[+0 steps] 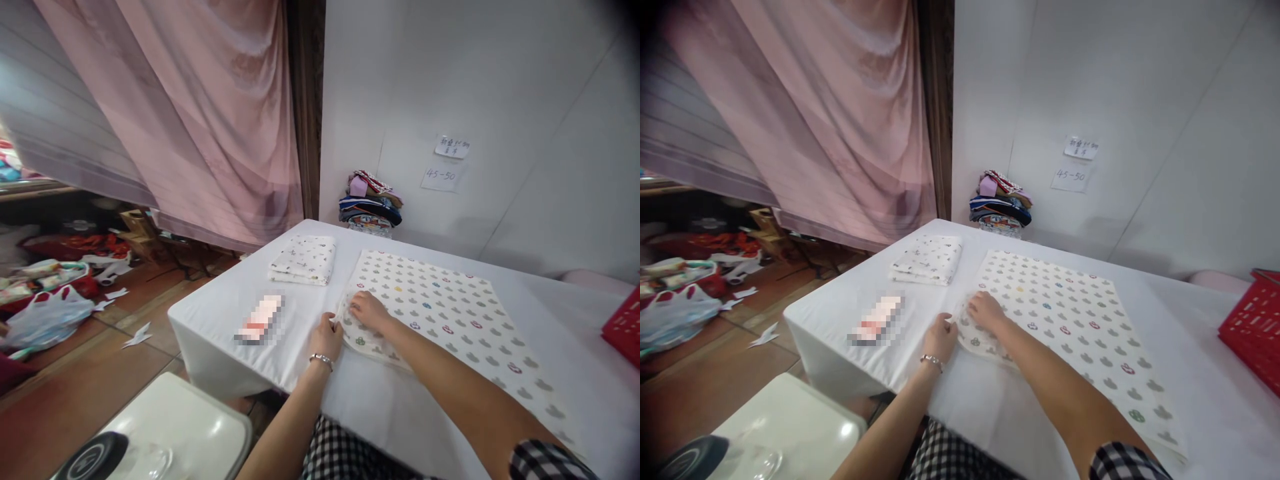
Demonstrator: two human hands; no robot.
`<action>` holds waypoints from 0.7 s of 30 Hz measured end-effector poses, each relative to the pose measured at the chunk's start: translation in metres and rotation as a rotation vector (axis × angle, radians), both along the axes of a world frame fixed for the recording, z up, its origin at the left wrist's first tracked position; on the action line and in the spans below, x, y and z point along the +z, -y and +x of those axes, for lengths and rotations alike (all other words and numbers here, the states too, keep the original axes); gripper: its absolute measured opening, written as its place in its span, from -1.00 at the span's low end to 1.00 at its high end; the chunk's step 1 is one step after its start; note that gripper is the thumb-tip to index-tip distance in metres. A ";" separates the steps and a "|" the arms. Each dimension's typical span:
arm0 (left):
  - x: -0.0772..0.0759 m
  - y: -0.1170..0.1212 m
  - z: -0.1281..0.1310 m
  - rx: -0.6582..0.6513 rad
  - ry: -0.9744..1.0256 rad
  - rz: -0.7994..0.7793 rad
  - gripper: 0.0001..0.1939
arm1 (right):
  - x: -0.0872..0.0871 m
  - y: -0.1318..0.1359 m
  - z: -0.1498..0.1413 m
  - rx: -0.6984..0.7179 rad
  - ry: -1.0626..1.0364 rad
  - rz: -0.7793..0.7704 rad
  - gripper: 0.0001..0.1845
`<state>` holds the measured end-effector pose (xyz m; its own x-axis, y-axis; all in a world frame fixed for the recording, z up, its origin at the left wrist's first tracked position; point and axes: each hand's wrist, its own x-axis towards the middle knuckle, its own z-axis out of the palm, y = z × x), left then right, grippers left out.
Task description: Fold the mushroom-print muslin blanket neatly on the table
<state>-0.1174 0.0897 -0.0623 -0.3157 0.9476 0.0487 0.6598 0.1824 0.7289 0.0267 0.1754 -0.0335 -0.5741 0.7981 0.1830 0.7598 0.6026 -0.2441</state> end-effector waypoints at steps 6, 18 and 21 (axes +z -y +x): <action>0.004 0.000 0.000 0.009 0.003 -0.028 -0.78 | -0.002 -0.014 0.007 -0.015 0.062 0.006 -0.82; 0.004 0.000 0.001 -0.004 0.009 -0.061 -0.77 | -0.004 -0.038 -0.001 -0.080 0.095 0.018 -0.78; 0.004 0.000 0.001 -0.009 0.012 -0.061 -0.78 | -0.005 -0.042 0.003 -0.090 0.113 0.009 -0.79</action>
